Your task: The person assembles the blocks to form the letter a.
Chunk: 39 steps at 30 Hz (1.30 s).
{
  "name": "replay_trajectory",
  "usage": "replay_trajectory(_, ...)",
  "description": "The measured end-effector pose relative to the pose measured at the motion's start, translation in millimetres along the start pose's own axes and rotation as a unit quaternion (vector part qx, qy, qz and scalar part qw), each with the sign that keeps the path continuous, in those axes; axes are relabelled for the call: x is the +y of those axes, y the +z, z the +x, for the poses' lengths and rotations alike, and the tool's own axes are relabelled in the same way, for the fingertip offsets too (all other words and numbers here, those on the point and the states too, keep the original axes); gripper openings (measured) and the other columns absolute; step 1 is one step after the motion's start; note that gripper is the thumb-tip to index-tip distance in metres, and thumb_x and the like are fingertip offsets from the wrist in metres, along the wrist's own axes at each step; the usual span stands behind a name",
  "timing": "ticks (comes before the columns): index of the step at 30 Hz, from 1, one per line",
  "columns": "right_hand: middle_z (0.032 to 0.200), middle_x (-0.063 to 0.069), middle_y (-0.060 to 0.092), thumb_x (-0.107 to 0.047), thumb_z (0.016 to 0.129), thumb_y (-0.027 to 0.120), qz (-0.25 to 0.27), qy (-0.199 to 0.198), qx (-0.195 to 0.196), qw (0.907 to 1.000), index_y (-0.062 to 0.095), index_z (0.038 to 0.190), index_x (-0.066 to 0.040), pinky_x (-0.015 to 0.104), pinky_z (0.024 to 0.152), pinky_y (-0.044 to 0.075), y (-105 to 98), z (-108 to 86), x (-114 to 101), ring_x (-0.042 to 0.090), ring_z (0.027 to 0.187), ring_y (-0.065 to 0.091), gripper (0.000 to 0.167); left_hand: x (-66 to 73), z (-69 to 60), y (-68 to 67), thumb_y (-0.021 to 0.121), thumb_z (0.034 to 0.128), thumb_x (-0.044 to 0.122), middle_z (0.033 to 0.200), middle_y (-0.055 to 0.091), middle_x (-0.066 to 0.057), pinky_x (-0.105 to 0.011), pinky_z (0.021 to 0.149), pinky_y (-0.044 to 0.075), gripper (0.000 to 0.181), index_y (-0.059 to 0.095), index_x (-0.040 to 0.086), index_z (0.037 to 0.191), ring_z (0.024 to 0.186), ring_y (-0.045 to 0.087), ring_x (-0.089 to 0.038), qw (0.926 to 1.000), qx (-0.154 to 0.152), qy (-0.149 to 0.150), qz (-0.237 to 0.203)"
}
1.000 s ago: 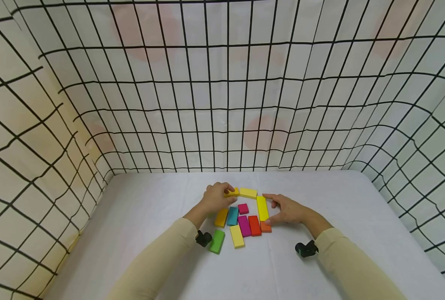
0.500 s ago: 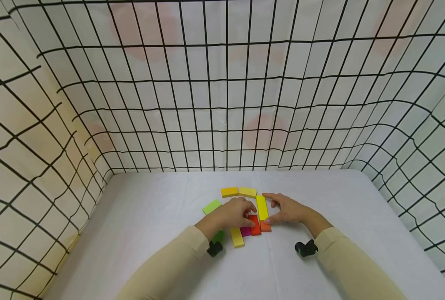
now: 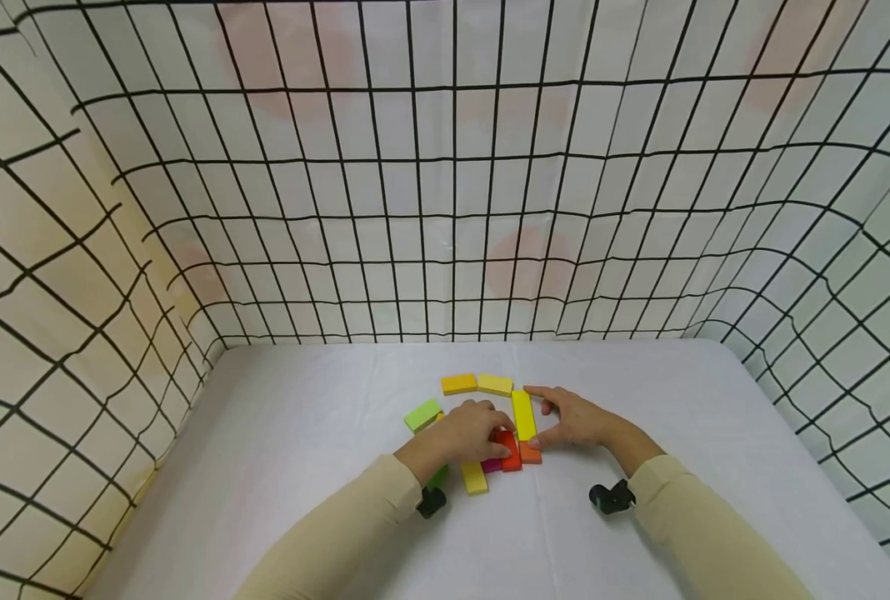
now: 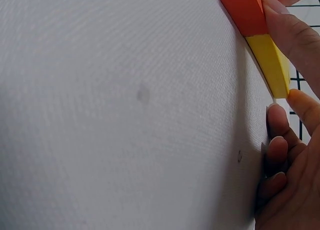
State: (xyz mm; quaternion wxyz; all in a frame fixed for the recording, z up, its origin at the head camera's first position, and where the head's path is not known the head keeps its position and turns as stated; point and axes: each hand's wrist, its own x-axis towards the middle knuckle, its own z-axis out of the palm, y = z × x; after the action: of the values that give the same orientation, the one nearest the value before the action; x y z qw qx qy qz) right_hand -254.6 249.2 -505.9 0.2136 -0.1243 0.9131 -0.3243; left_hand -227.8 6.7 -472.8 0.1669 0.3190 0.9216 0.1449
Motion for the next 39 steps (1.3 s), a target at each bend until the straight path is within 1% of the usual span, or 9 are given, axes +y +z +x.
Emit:
replay_trajectory(5,0.109,0.006,0.047,-0.043,0.074,0.091,0.0,0.0,0.001,1.0,0.038,0.157,-0.021,0.036,0.079,0.039,0.6,1.6,1.3,0.022,0.099,0.045,0.101,-1.9,0.3,1.2,0.074,0.0927,0.041,0.114,0.064,0.003,-0.025,0.082,0.047,0.039,0.07,0.03,0.129,0.1,0.052,-0.014,1.0,0.001,-0.005,0.008)
replay_trajectory(7,0.109,0.005,0.047,-0.043,0.074,0.091,0.0,0.002,0.002,1.0,0.038,0.157,-0.022,0.036,0.079,0.039,0.8,1.8,1.3,0.022,0.099,0.045,0.101,-2.8,0.0,0.9,0.074,0.0924,0.042,0.115,0.065,0.003,-0.027,0.085,0.048,0.039,0.07,0.031,0.129,0.103,0.052,-0.015,0.9999,0.0,-0.008,0.013)
replay_trajectory(12,0.108,0.005,0.048,-0.044,0.074,0.09,-0.011,0.008,0.006,0.9999,0.039,0.157,-0.021,0.035,0.079,0.04,1.8,0.2,0.7,0.022,0.101,0.045,0.1,-7.0,-2.8,-0.9,0.075,0.0911,0.042,0.102,0.065,0.008,-0.028,0.085,0.046,0.037,0.071,0.03,0.126,0.1,0.052,-0.014,0.9998,-0.006,-0.015,0.005)
replay_trajectory(14,0.107,0.005,0.048,-0.044,0.074,0.09,-0.014,0.01,0.008,0.9998,0.039,0.157,-0.021,0.035,0.078,0.04,2.0,-0.5,0.5,0.022,0.101,0.045,0.1,-8.9,-4.3,-1.8,0.077,0.0903,0.041,0.094,0.063,0.009,-0.027,0.082,0.045,0.034,0.072,0.029,0.122,0.095,0.051,-0.012,0.9998,-0.007,-0.02,-0.007)
replay_trajectory(16,0.107,0.005,0.048,-0.045,0.074,0.09,-0.015,0.011,0.008,0.9998,0.039,0.157,-0.021,0.035,0.078,0.04,2.2,-0.8,0.4,0.021,0.101,0.045,0.1,-10.9,-5.5,-2.4,0.077,0.0899,0.04,0.09,0.062,0.011,-0.024,0.08,0.045,0.031,0.073,0.028,0.118,0.092,0.051,-0.011,0.9996,-0.007,-0.022,-0.017)
replay_trajectory(21,0.108,0.005,0.048,-0.046,0.073,0.09,-0.01,0.012,0.008,0.9998,0.039,0.157,-0.021,0.035,0.078,0.04,2.4,-0.7,0.1,0.021,0.101,0.045,0.101,-15.8,-9.8,-4.8,0.076,0.0913,0.036,0.089,0.062,0.011,-0.02,0.077,0.047,0.022,0.074,0.028,0.112,0.089,0.053,-0.009,0.9984,-0.013,-0.029,-0.048)
replay_trajectory(27,0.108,0.005,0.048,-0.046,0.073,0.091,-0.006,0.017,0.007,0.9998,0.039,0.157,-0.021,0.034,0.079,0.041,2.5,-0.3,-0.4,0.021,0.101,0.045,0.102,-21.6,-14.2,-7.8,0.078,0.0906,0.032,0.09,0.064,0.009,-0.021,0.074,0.049,0.018,0.075,0.024,0.106,0.085,0.057,-0.009,0.9935,-0.02,-0.051,-0.1)
replay_trajectory(33,0.109,0.005,0.048,-0.044,0.073,0.091,-0.003,0.024,0.005,0.9997,0.039,0.157,-0.023,0.035,0.082,0.042,2.4,0.2,-1.4,0.022,0.103,0.045,0.101,-26.5,-13.5,-3.8,0.08,0.0886,0.034,0.086,0.064,0.009,-0.02,0.071,0.049,0.018,0.073,0.022,0.1,0.08,0.057,-0.008,0.9925,-0.004,-0.068,-0.102)
replay_trajectory(39,0.11,0.005,0.048,-0.045,0.073,0.09,-0.006,0.024,0.003,0.9997,0.039,0.157,-0.023,0.035,0.082,0.042,1.8,0.4,-2.9,0.022,0.104,0.045,0.101,-25.9,-13.7,-2.1,0.081,0.0874,0.036,0.085,0.064,0.009,-0.02,0.068,0.049,0.02,0.071,0.021,0.097,0.078,0.057,-0.008,0.9916,0.003,-0.071,-0.108)
